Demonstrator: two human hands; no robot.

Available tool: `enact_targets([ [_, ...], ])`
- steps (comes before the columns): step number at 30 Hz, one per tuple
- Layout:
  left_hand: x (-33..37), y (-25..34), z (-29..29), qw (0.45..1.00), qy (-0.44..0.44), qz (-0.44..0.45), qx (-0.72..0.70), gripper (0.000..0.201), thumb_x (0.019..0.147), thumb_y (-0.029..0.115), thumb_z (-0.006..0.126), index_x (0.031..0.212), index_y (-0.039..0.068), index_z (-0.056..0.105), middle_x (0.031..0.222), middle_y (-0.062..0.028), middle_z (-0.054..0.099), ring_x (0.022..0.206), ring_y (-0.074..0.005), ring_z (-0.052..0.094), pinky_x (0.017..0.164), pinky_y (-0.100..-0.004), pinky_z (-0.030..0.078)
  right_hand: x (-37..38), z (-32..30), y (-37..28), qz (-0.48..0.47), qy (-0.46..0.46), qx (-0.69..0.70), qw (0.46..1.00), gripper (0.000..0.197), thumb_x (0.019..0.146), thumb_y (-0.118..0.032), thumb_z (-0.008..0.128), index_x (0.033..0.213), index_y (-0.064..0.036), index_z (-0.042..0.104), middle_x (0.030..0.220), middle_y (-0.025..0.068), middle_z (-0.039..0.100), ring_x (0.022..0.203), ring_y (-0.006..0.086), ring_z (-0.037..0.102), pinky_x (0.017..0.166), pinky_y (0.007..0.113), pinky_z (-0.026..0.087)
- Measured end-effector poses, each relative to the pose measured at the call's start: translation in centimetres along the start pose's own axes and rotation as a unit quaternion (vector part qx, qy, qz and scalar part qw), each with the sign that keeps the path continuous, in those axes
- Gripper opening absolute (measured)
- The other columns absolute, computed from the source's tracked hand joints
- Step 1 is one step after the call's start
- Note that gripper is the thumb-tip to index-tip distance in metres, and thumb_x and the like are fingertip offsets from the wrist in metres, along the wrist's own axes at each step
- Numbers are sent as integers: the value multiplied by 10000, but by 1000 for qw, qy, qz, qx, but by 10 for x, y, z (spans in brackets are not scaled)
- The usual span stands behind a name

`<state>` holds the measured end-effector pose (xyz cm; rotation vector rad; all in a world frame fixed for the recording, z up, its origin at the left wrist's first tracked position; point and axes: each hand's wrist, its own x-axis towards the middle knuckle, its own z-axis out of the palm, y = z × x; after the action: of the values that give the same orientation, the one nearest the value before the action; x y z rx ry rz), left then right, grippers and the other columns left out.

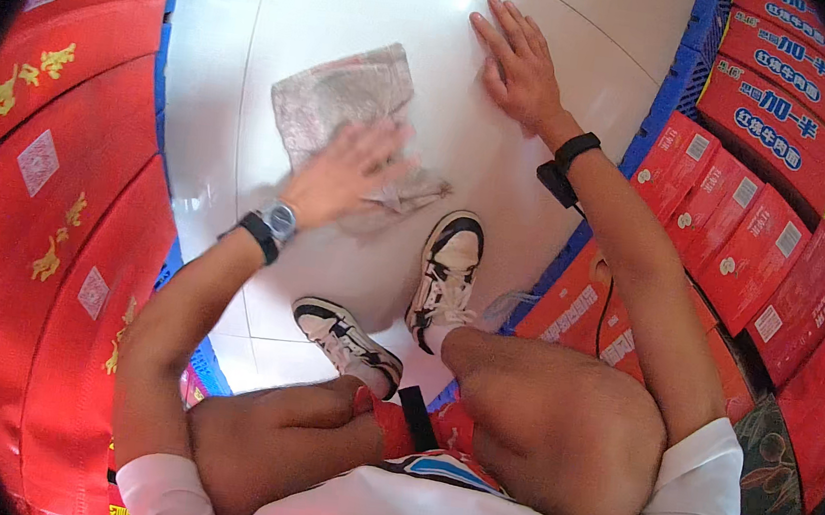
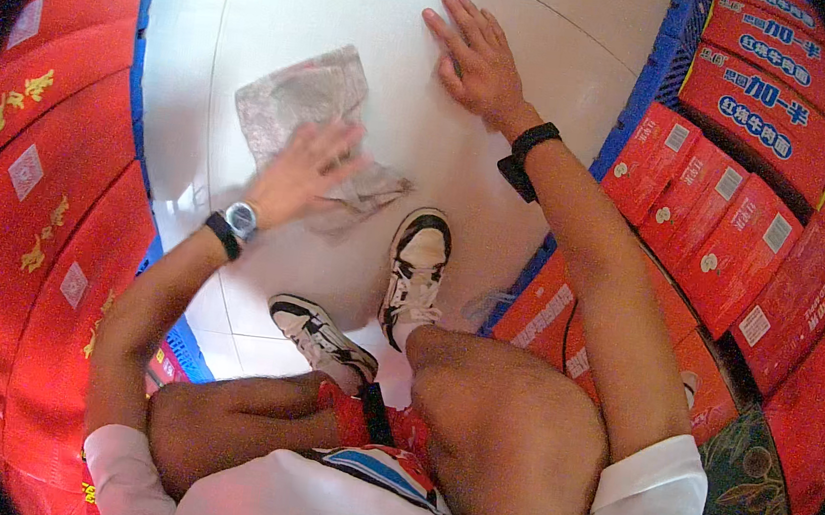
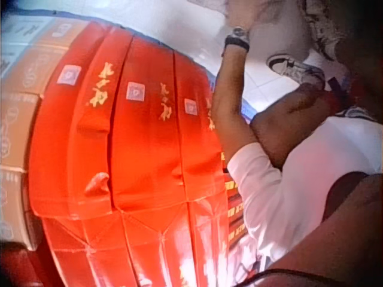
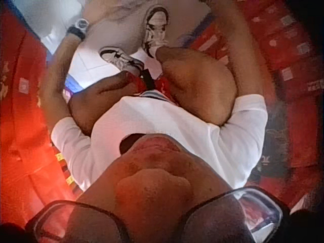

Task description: The person cleans the white tiled floor by hand using a grey cloth, wiping in circular and back-and-forth motions between stacks of boxed goods.

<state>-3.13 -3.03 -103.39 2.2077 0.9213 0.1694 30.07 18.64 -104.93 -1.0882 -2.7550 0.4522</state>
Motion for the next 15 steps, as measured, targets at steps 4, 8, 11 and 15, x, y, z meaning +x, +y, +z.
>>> enact_targets([
  [4,3,-82,-39,957,204,-203,33,1481,761,729,983,1900,240,172,1971,-155,115,1808,-423,125,1461,-643,174,3,4,-7,-5,15,20,1000,716,1043,-161,647,1747,-238,545,1872,113,416,1709,360,410,1412,597,310],
  [8,20,-174,-92,939,259,-194,120,1204,954,694,846,1889,245,233,1962,-139,178,1802,-371,186,1460,-616,206,6,4,-9,-8,13,33,999,713,1037,-158,647,1740,-230,553,1866,112,425,1710,361,409,1410,600,313],
  [11,63,-197,-134,906,304,-276,102,921,1105,520,720,1848,140,331,1928,-192,271,1780,-406,231,1455,-583,209,-5,-2,10,2,-3,19,1000,708,1034,-171,641,1735,-233,562,1866,110,431,1715,352,404,1412,595,311],
  [15,26,-228,-153,886,327,-250,214,855,1120,501,728,1836,168,401,1908,-190,335,1773,-390,276,1436,-588,263,24,9,-25,5,21,60,998,709,1022,-177,638,1726,-233,578,1867,109,436,1714,335,413,1417,579,307],
])
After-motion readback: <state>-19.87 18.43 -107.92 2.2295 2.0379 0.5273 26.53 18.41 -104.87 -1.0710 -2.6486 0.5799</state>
